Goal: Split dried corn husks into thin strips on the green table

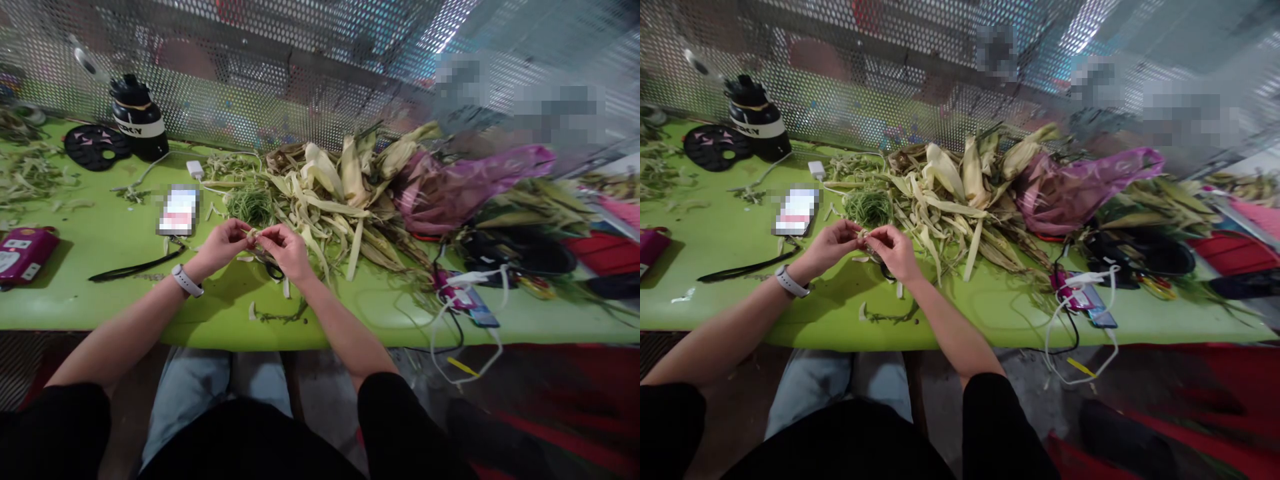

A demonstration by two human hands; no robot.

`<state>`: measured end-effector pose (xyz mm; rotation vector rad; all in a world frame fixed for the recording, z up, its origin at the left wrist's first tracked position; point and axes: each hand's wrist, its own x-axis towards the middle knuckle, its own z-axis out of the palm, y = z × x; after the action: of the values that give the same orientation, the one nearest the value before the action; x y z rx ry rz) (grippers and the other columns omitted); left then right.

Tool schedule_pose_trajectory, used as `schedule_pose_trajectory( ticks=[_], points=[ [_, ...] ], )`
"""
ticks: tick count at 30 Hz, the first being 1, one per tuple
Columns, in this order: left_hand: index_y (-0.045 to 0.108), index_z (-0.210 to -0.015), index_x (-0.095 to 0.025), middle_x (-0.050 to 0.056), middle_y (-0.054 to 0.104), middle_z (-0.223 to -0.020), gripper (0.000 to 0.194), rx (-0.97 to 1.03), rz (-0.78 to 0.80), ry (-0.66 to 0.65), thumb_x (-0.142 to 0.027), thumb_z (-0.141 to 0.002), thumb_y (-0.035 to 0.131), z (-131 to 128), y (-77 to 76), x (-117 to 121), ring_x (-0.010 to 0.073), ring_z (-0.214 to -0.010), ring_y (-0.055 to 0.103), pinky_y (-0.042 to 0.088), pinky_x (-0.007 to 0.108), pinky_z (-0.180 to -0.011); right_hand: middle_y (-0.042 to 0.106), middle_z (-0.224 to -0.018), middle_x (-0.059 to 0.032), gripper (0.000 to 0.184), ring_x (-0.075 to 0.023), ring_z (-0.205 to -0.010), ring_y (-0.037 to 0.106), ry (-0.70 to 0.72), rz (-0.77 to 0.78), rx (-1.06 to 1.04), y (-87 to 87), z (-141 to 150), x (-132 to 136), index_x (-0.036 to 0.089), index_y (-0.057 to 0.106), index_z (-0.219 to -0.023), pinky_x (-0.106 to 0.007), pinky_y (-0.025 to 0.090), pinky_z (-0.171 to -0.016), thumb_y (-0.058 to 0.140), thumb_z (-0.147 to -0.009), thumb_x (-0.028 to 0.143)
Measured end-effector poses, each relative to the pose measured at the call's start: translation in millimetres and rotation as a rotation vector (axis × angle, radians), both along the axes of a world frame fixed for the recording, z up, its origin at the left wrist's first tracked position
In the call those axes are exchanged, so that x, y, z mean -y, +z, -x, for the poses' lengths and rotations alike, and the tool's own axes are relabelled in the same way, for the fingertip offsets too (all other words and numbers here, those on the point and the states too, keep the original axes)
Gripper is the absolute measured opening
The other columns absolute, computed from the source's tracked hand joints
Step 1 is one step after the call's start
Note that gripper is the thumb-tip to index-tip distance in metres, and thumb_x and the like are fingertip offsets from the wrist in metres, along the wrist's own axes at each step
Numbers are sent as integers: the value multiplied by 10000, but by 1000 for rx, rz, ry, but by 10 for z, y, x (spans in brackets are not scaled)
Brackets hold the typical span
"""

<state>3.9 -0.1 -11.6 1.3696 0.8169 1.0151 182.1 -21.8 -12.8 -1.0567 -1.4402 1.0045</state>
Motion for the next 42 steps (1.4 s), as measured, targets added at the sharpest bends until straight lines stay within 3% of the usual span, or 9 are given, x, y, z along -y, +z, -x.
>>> schedule_pose_trajectory(
  ticks=[8, 13, 21, 25, 31, 36, 42],
  points=[
    [507, -976, -171, 29, 709, -778, 347, -37, -105, 38, -309, -789, 764, -1, -71, -17, 159, -749, 719, 570, 290, -685, 711, -860, -27, 243, -155, -777, 646, -33, -74, 68, 13, -17, -2, 213, 701, -860, -326, 536, -770, 705, -810, 451],
    [517, -989, -171, 34, 699, -824, 325, -77, -182, 66, -325, -812, 742, -12, -87, 9, 149, -757, 703, 562, 278, -683, 687, -836, -16, 332, -146, -752, 643, -52, -26, 26, -12, -4, -27, 211, 637, -923, -318, 541, -756, 739, -766, 485],
    [527, -991, -181, 69, 698, -912, 235, -394, -414, 198, -295, -853, 679, -46, 39, 127, 182, -846, 683, 535, 307, -732, 630, -719, 47, 488, -124, -678, 606, -19, 115, -107, -52, -31, -87, 224, 527, -992, -278, 507, -680, 814, -665, 445],
    [543, -986, -187, 58, 704, -918, 187, -457, -490, 213, -258, -856, 658, -45, 57, 134, 171, -835, 679, 513, 285, -729, 639, -728, 49, 502, -126, -689, 614, 28, 135, -118, -47, -53, -113, 226, 530, -1008, -282, 511, -692, 818, -659, 444],
    [575, -895, -185, 47, 707, -850, 115, -475, -527, 161, -276, -860, 637, -12, 50, 104, 166, -769, 663, 495, 280, -688, 657, -775, 24, 500, -133, -708, 629, 74, 88, -46, -36, -93, -126, 231, 533, -1029, -290, 526, -692, 800, -694, 488],
    [580, -874, -181, 48, 700, -823, 119, -445, -501, 191, -267, -848, 658, 16, 73, 80, 170, -736, 651, 488, 287, -663, 683, -885, -16, 516, -168, -853, 672, 114, 35, -12, -3, -114, -93, 238, 538, -1115, -336, 558, -802, 800, -720, 444],
    [581, -864, -190, 49, 700, -833, 125, -417, -472, 186, -272, -848, 673, 7, 72, 76, 167, -747, 651, 496, 287, -669, 689, -855, -9, 351, -154, -801, 656, -3, -122, 115, 19, -108, -48, 231, 575, -1071, -352, 530, -836, 747, -803, 377]
  ],
)
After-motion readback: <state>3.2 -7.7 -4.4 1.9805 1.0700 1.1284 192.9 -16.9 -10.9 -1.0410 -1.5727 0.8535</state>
